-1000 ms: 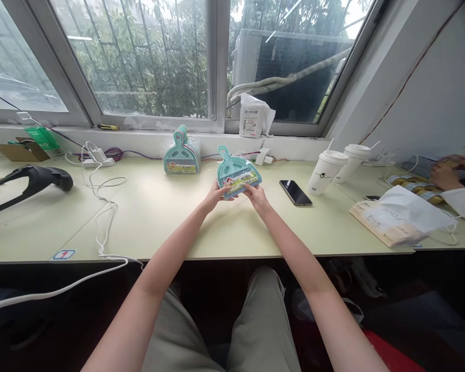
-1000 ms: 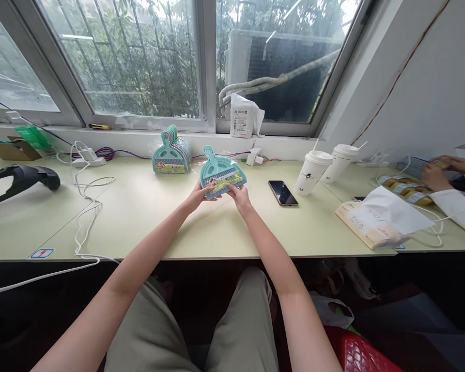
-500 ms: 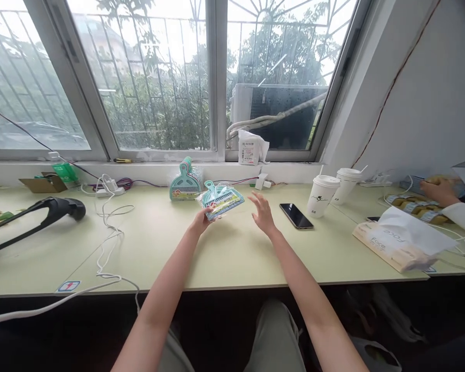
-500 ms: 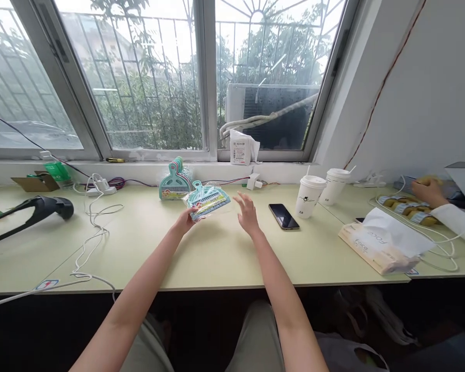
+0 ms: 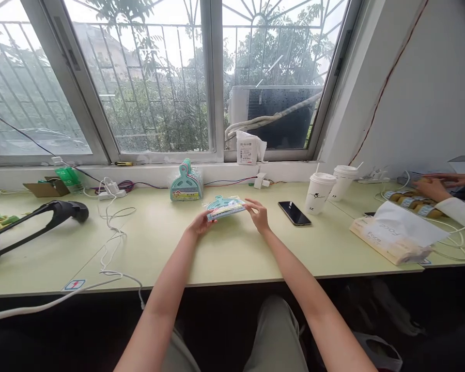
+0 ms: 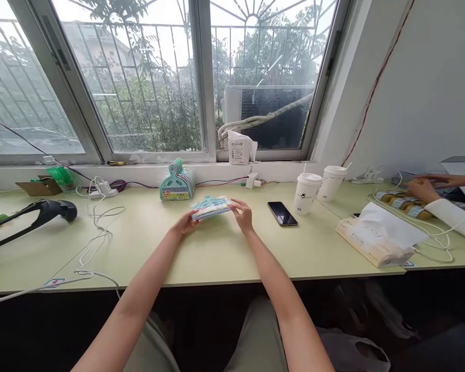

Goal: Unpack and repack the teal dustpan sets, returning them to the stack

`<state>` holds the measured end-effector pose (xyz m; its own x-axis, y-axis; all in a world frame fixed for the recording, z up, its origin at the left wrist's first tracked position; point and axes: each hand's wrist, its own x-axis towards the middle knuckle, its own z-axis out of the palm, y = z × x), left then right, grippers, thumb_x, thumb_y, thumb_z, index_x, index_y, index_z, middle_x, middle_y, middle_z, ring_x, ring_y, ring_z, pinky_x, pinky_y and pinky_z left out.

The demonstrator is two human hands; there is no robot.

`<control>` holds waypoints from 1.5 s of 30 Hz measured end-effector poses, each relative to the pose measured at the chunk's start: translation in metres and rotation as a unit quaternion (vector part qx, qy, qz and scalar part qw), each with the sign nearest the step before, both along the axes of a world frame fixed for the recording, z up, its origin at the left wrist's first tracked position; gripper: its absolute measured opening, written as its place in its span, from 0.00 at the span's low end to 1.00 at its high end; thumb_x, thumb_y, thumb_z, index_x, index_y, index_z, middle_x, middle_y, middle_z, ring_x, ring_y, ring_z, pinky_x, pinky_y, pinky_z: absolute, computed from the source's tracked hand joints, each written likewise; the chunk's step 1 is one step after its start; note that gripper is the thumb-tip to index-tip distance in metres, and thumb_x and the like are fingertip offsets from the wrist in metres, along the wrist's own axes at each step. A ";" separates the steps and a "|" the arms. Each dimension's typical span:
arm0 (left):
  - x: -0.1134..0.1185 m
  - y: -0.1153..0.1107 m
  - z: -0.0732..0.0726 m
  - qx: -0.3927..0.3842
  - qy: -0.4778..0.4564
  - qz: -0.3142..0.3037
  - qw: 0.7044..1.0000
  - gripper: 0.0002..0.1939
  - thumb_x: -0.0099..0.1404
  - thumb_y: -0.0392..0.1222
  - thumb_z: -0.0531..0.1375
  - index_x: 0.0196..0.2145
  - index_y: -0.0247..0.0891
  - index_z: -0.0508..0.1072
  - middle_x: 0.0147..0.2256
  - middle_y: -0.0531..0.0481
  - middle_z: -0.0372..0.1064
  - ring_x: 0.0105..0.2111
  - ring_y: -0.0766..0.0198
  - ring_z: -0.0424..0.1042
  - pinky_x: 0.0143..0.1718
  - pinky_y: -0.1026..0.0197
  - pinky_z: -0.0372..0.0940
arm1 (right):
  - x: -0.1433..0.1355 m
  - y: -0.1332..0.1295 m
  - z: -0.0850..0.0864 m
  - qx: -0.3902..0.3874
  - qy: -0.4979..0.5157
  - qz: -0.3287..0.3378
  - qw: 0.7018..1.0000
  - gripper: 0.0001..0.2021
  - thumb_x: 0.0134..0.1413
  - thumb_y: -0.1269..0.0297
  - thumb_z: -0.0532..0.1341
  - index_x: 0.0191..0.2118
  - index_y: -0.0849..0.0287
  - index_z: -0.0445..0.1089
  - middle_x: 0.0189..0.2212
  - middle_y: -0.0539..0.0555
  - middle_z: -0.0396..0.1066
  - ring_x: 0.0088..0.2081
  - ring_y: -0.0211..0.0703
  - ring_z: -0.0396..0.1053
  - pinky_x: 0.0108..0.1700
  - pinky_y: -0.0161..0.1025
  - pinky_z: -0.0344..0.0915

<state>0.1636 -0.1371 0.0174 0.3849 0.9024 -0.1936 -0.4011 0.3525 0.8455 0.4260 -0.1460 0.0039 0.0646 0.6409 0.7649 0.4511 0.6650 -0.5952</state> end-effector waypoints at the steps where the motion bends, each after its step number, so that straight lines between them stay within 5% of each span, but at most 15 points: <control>1: 0.000 0.000 -0.001 0.006 0.009 -0.007 1.000 0.18 0.65 0.33 0.56 0.53 0.31 0.65 0.32 0.46 0.74 0.22 0.69 0.73 0.16 0.74 0.65 | -0.002 0.000 0.000 -0.003 0.020 -0.010 1.000 0.11 0.61 0.57 0.58 0.38 0.51 0.78 0.48 0.53 0.75 0.51 0.47 0.70 0.55 0.47 0.63; 8: 0.015 -0.003 -0.007 0.095 0.120 -0.132 0.979 0.22 0.64 0.36 0.58 0.54 0.30 0.59 0.36 0.38 0.76 0.25 0.65 0.76 0.23 0.69 0.69 | -0.002 0.009 -0.012 -0.073 0.079 -0.114 0.988 0.11 0.56 0.59 0.60 0.32 0.59 0.76 0.49 0.61 0.67 0.46 0.49 0.69 0.47 0.45 0.68; 14: 0.014 -0.004 -0.007 0.137 0.208 -0.161 0.955 0.32 0.60 0.43 0.63 0.58 0.32 0.56 0.38 0.35 0.77 0.23 0.64 0.75 0.19 0.70 0.64 | -0.003 0.014 -0.022 -0.206 0.064 -0.082 0.973 0.23 0.54 0.72 0.55 0.57 0.56 0.66 0.51 0.60 0.69 0.47 0.47 0.71 0.49 0.45 0.69; 18: 0.019 -0.004 -0.009 0.159 0.238 -0.058 0.957 0.44 0.59 0.49 0.65 0.65 0.40 0.46 0.42 0.38 0.75 0.24 0.64 0.75 0.22 0.66 0.67 | 0.003 0.023 -0.027 -0.352 0.145 -0.025 0.924 0.22 0.47 0.72 0.61 0.52 0.60 0.72 0.40 0.57 0.77 0.41 0.47 0.75 0.43 0.41 0.73; 21: 0.027 -0.005 -0.009 0.221 0.211 0.058 0.950 0.48 0.61 0.56 0.62 0.68 0.48 0.37 0.49 0.40 0.71 0.30 0.65 0.76 0.31 0.60 0.72 | 0.008 0.029 -0.031 -0.360 0.235 -0.028 0.902 0.19 0.45 0.70 0.63 0.46 0.60 0.75 0.37 0.55 0.78 0.36 0.45 0.76 0.34 0.37 0.74; 24: 0.036 -0.004 -0.010 0.342 0.235 0.071 0.907 0.40 0.55 0.55 0.67 0.62 0.45 0.59 0.53 0.40 0.66 0.39 0.63 0.73 0.40 0.57 0.73 | 0.012 0.033 -0.033 -0.346 0.314 -0.035 0.884 0.21 0.45 0.70 0.63 0.49 0.61 0.72 0.39 0.55 0.77 0.33 0.41 0.75 0.29 0.35 0.74; 27: 0.043 0.000 -0.015 0.419 0.301 0.120 0.848 0.25 0.47 0.48 0.72 0.43 0.38 0.77 0.51 0.41 0.64 0.43 0.59 0.71 0.40 0.58 0.72 | 0.012 0.034 -0.033 -0.338 0.346 -0.017 0.875 0.22 0.44 0.71 0.62 0.50 0.61 0.71 0.41 0.57 0.76 0.34 0.41 0.75 0.29 0.34 0.74; 31: 0.045 0.006 -0.019 0.417 0.310 0.187 0.834 0.10 0.56 0.46 0.66 0.33 0.37 0.80 0.41 0.44 0.68 0.41 0.59 0.71 0.38 0.59 0.70 | 0.009 0.033 -0.034 -0.312 0.342 0.010 0.886 0.21 0.44 0.70 0.61 0.48 0.59 0.69 0.42 0.57 0.76 0.36 0.42 0.74 0.30 0.34 0.73; 37: 0.045 0.002 -0.014 0.398 0.365 0.226 0.811 0.04 0.56 0.41 0.65 0.27 0.39 0.77 0.33 0.48 0.69 0.34 0.63 0.69 0.37 0.60 0.68 | 0.005 0.028 -0.028 -0.300 0.306 0.041 0.902 0.18 0.47 0.64 0.60 0.47 0.57 0.65 0.42 0.56 0.75 0.39 0.44 0.74 0.33 0.37 0.73; 42: 0.042 -0.004 -0.011 0.325 0.337 0.269 0.842 0.17 0.61 0.41 0.59 0.49 0.44 0.70 0.39 0.49 0.71 0.35 0.62 0.71 0.33 0.61 0.69 | 0.001 0.019 -0.019 -0.293 0.258 0.191 0.901 0.23 0.46 0.54 0.65 0.48 0.54 0.62 0.49 0.58 0.72 0.43 0.48 0.74 0.41 0.45 0.74; 45: 0.039 -0.008 -0.009 0.316 0.372 0.317 0.813 0.35 0.60 0.38 0.61 0.62 0.49 0.55 0.44 0.49 0.71 0.41 0.60 0.73 0.40 0.59 0.68 | -0.003 0.016 -0.020 -0.270 0.211 0.191 0.920 0.34 0.34 0.52 0.72 0.49 0.54 0.60 0.47 0.60 0.73 0.44 0.50 0.73 0.42 0.47 0.73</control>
<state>0.2026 -0.1451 0.0086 -0.2086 0.8838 0.4189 0.3727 -0.3241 0.8695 0.4233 -0.1302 -0.0158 -0.0268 0.9577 0.2866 -0.1018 0.2826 -0.9538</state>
